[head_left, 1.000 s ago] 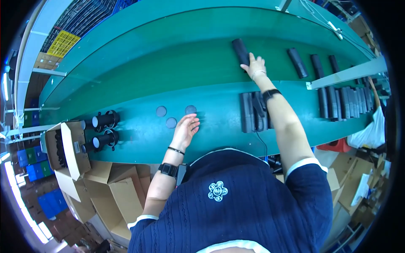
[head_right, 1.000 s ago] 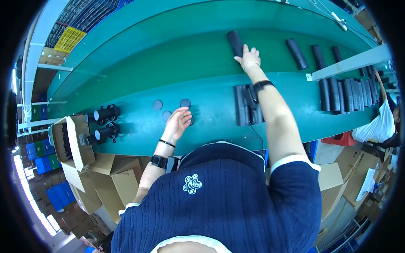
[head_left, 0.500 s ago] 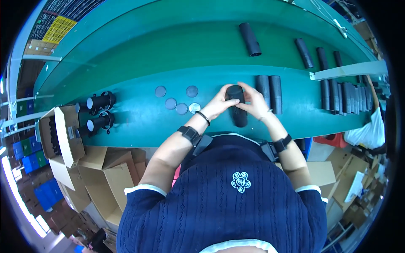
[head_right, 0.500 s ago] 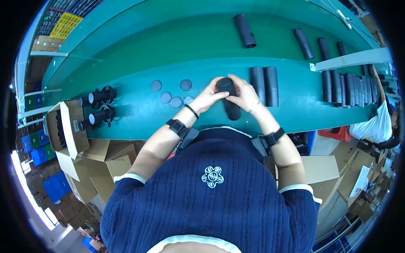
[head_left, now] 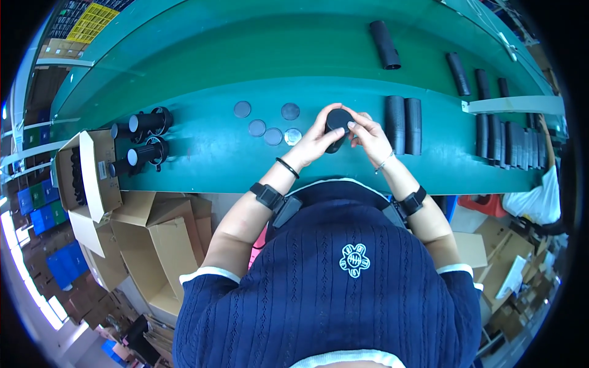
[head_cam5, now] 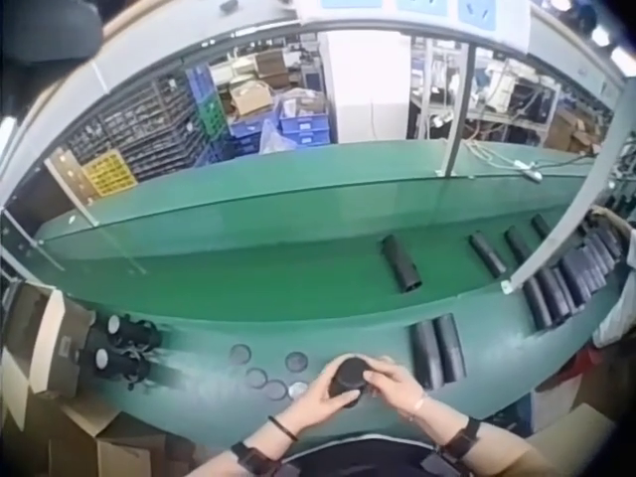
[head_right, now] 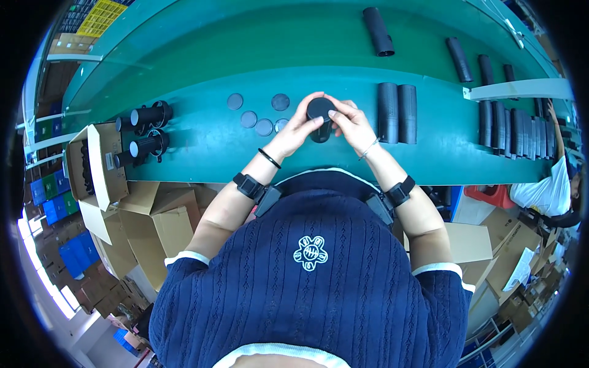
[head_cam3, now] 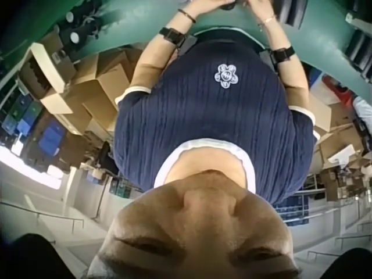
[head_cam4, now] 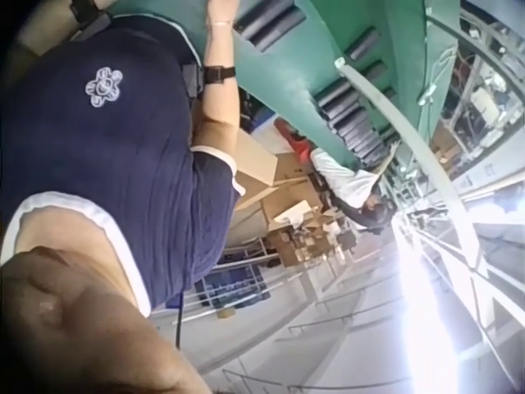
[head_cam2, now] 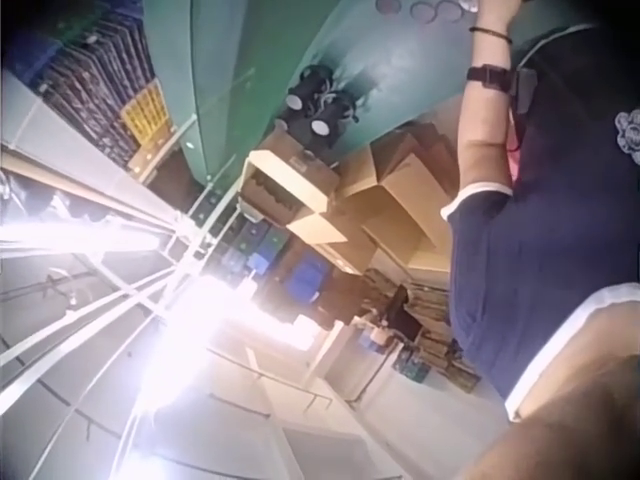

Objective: The person fits caps onto black cylinders by hand, stacks them on the conveyor, and then places the assembled cylinders into a cardboard box lined with newspaper.

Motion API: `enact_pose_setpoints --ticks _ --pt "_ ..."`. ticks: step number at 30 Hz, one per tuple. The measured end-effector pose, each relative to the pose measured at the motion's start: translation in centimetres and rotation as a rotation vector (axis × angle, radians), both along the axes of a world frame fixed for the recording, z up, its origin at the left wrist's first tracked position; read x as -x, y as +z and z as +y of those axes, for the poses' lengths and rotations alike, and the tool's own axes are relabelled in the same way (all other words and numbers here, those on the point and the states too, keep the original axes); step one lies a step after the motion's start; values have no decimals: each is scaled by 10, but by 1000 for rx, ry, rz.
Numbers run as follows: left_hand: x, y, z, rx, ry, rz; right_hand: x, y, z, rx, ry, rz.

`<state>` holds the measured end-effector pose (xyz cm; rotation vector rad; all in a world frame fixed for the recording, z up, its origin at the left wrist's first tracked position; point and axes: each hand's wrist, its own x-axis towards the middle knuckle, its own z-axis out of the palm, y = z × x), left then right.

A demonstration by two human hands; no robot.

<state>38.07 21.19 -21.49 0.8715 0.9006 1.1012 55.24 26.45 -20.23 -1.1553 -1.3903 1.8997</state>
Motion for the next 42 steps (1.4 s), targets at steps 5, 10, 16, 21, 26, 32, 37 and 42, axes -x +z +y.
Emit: enact_pose_setpoints --ticks 5,10,16,21,26,32,37,42 --pt "-3 -8 2 52 66 -52 9 1 -3 65 -77 33" --pt "-12 -7 1 -57 148 60 9 -2 -4 44 -107 16" --pt "-4 -12 6 -53 56 79 1 -11 12 208 -17 120" --pt "11 -10 16 5 220 -286 -14 -33 9 -222 308 -98" --pt "33 -7 19 213 526 -65 26 -21 63 -108 221 -118" --pt "50 -28 -10 372 405 -73 71 -77 207 -476 -94 -785" --pt "50 -22 -9 468 432 -53 72 -88 217 -619 104 -1040" --pt "48 -34 -2 461 379 -84 -27 -8 146 -619 72 -1303"
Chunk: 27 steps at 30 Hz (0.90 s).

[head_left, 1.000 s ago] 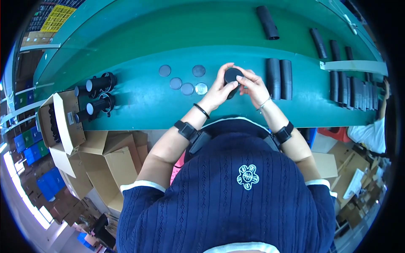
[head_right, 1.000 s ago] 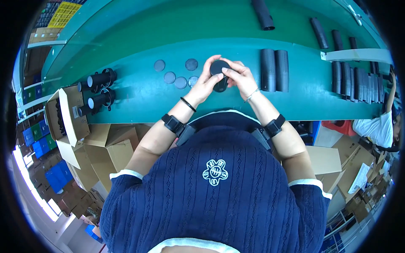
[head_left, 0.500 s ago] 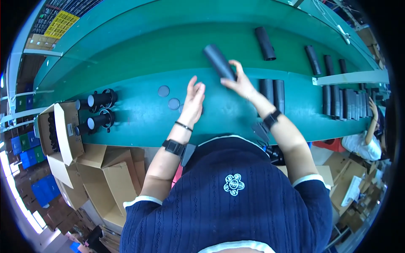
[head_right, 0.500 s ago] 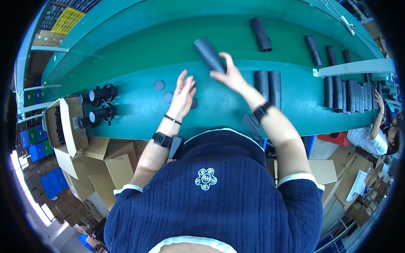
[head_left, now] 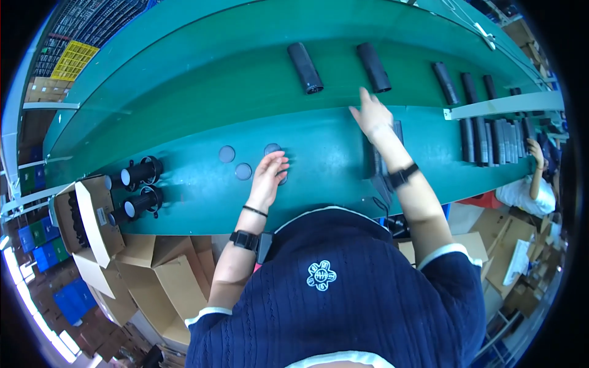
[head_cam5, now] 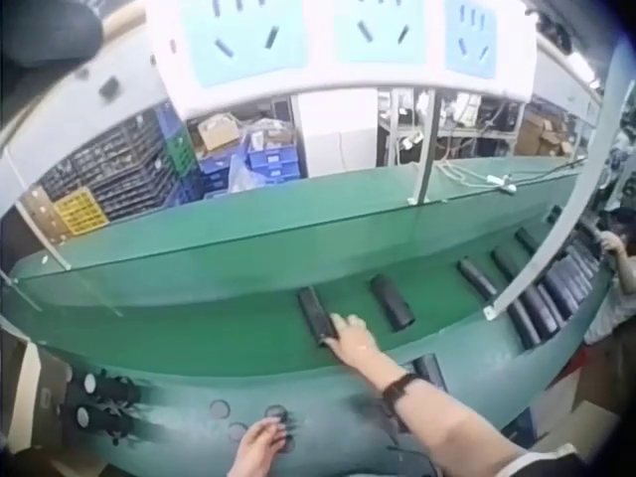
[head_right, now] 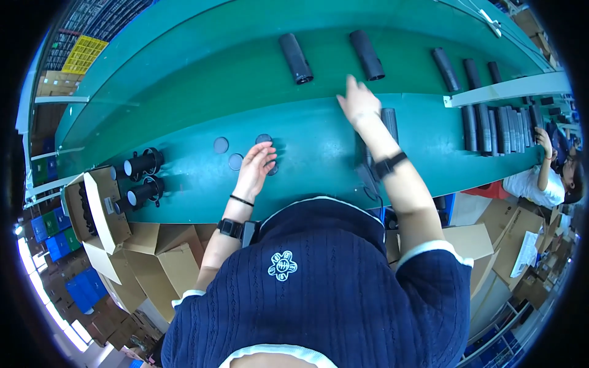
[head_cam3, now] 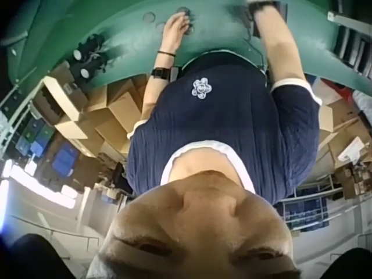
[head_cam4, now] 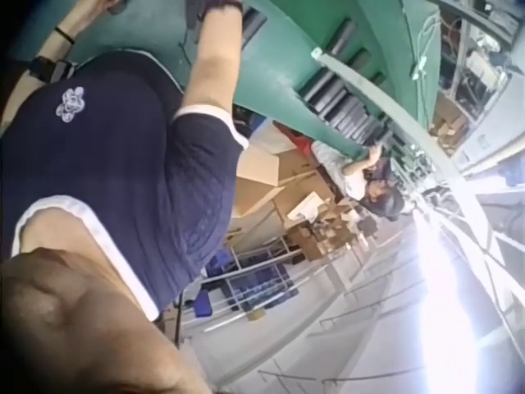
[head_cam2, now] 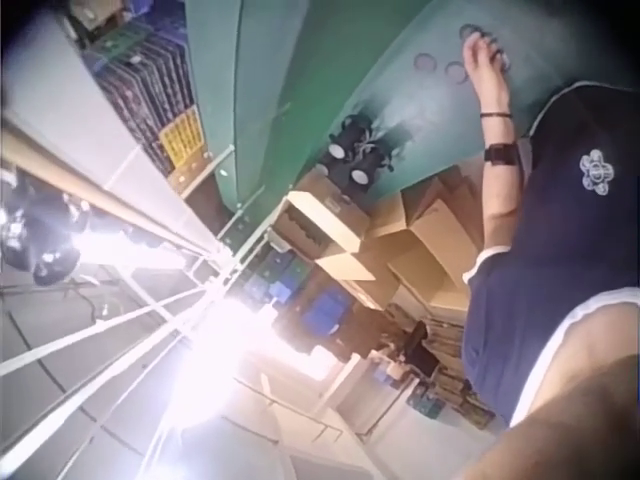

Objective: The person fits caps onto black cylinders by hand, stacks them on the conveyor, and then places the assembled cylinders into a cardboard box lined with newspaper.

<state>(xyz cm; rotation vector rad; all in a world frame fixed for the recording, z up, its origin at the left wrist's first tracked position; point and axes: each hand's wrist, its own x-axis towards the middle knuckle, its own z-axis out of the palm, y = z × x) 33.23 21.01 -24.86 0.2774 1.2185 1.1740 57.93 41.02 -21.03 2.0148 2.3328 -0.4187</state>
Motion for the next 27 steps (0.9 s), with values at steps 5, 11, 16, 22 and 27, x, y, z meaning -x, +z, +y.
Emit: enact_pose_setpoints --ticks 5,11,16,22,27 --pt "-26 1 22 -43 -259 -130 -29 -9 -86 189 -61 -297" --pt "-44 3 22 -170 -416 55 32 -3 -151 67 184 442" --pt "-34 -5 11 -542 -363 379 15 -30 -156 111 360 1031" --pt "-36 31 1 -636 -495 687 18 2 -145 660 77 1294" --pt "-34 31 -4 -601 -451 639 26 -1 -143 822 -40 1439"
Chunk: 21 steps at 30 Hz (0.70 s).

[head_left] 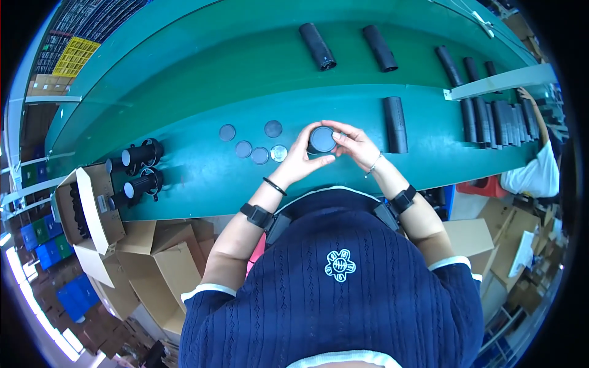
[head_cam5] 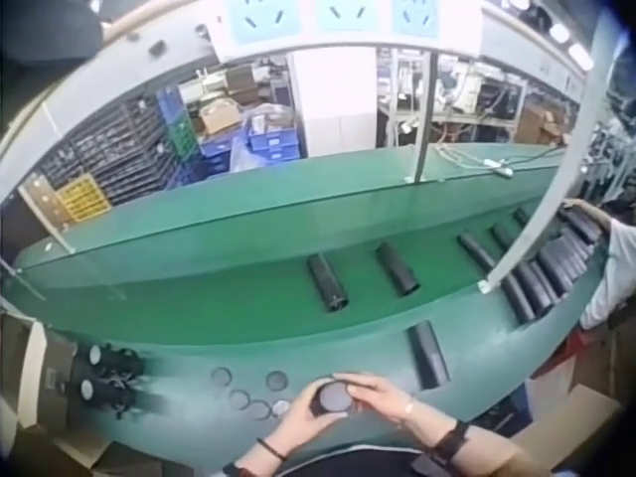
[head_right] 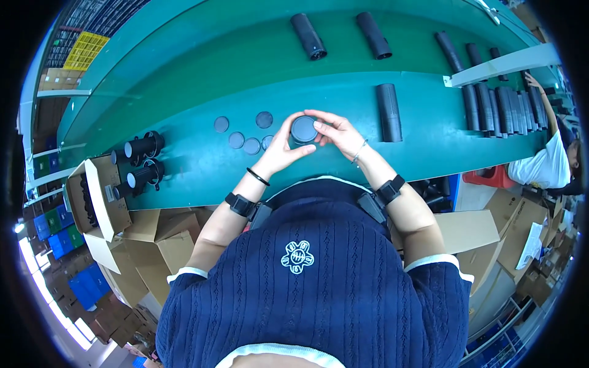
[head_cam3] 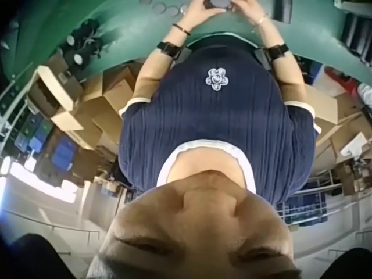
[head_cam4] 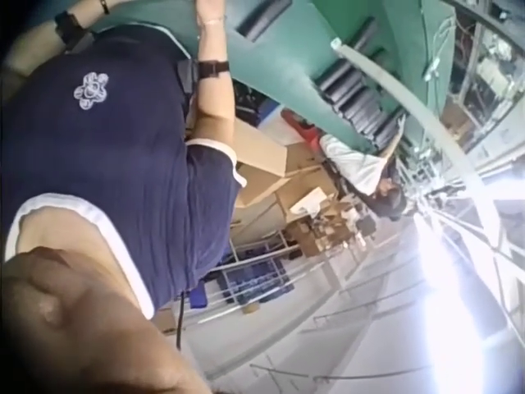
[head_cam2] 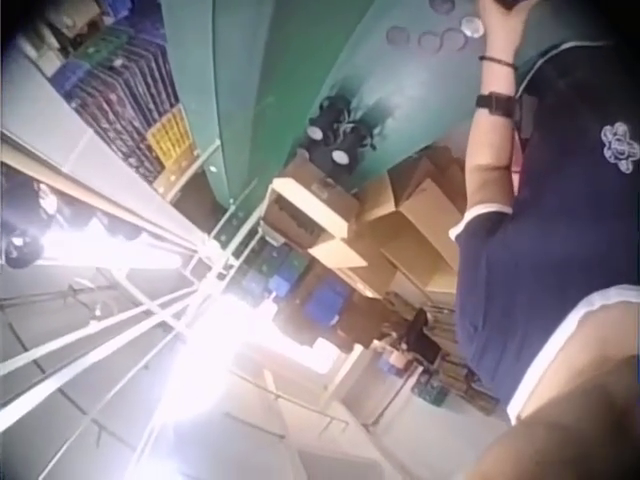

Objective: The person fits caps onto black cylinders by hand, stacks them on the conveyor, and then places the assembled cylinders into a cardboard box lined with newspaper.

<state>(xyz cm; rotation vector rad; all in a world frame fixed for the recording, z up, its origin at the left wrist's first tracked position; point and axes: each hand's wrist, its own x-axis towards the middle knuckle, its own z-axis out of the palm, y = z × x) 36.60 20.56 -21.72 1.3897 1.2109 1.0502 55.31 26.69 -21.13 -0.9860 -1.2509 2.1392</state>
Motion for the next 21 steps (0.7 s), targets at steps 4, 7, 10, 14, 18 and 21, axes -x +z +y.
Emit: enact_pose_setpoints --ticks 4,7,10,14,18,21 --pt "-1 -7 3 113 -7 -160 3 0 -3 96 -16 67" --pt "-4 -2 6 143 -93 -232 -2 3 -4 3 -22 43" --pt "-4 -26 4 66 -93 -303 -2 1 -12 -165 -41 -30" --pt "17 -23 9 -30 -82 -89 6 -13 -1 -158 28 -55" --pt "21 -23 4 101 80 -321 3 -13 2 -140 12 11" --pt "26 -32 7 139 56 -296 3 -39 2 -422 95 -14"
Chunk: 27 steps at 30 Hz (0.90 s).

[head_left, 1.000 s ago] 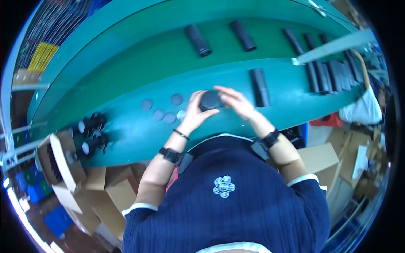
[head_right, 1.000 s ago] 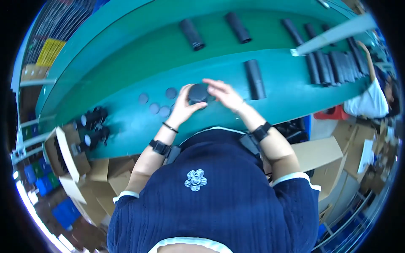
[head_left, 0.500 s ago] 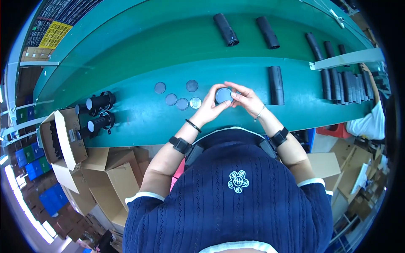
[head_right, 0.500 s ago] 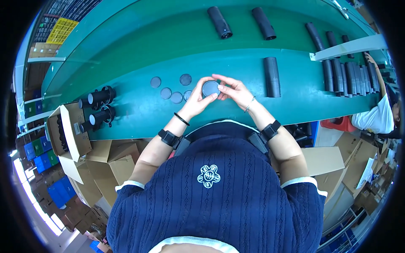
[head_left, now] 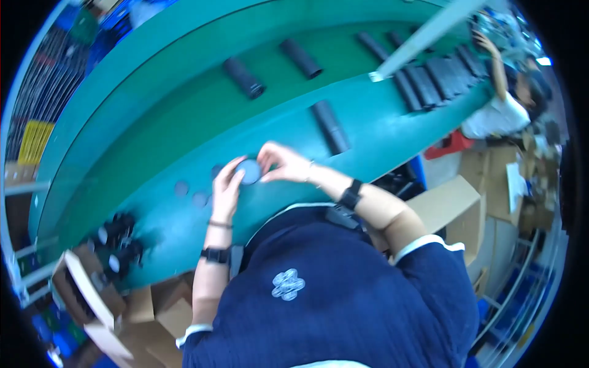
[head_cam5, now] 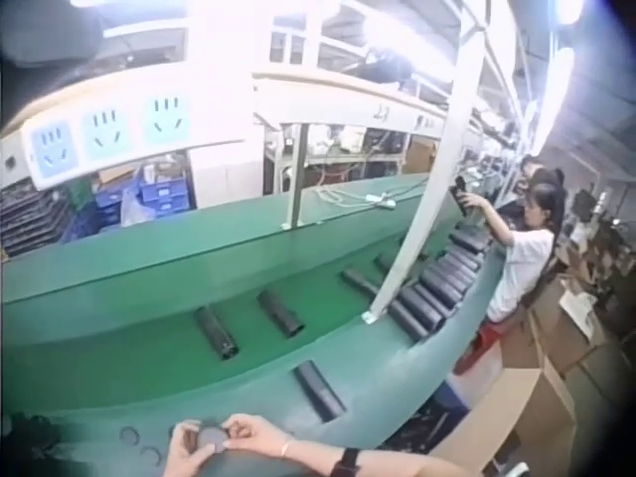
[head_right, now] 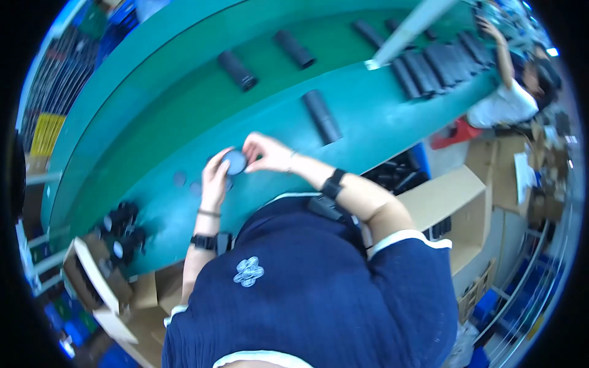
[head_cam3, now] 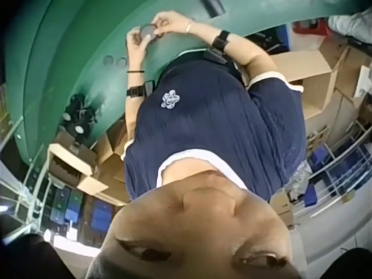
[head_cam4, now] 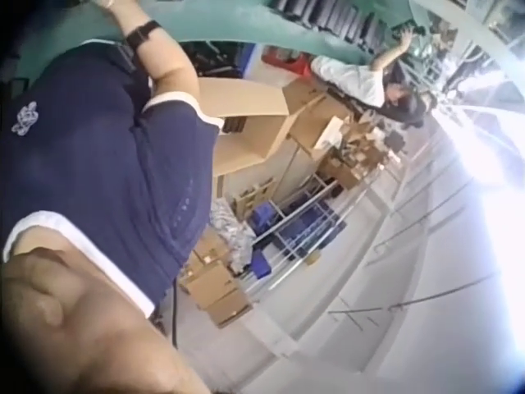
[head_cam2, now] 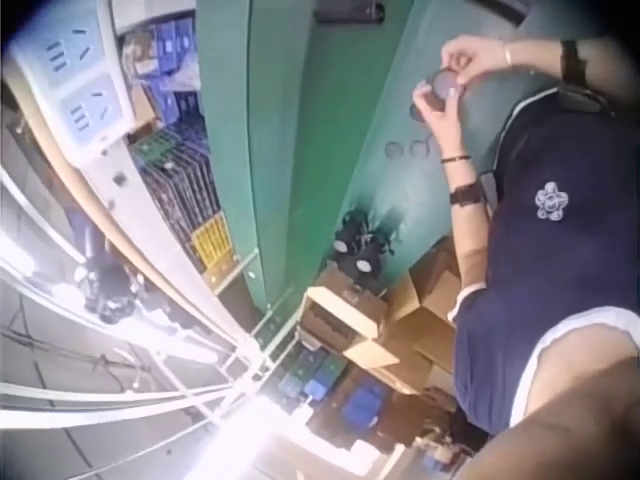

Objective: The person fits caps onto black cylinders by hand, stacks them on the conveyor, and then places the assembled cylinders into a cardboard box lined with newspaper.

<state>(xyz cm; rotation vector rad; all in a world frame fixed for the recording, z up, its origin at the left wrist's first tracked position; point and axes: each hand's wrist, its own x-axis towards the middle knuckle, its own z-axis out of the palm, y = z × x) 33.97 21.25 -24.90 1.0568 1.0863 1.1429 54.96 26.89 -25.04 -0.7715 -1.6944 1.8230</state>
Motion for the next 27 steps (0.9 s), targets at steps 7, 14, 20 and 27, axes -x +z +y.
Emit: enact_pose_setpoints --ticks 7,14,20,27 --pt "-21 -7 2 187 176 -444 15 24 2 -301 -109 -208" --pt "-14 -7 -14 192 101 -538 23 26 -3 -228 -119 -213" --pt "-16 6 -12 244 54 -621 19 30 -2 -280 -110 -310" --pt "-19 3 -13 39 -30 -178 12 31 -2 -281 -31 -256"
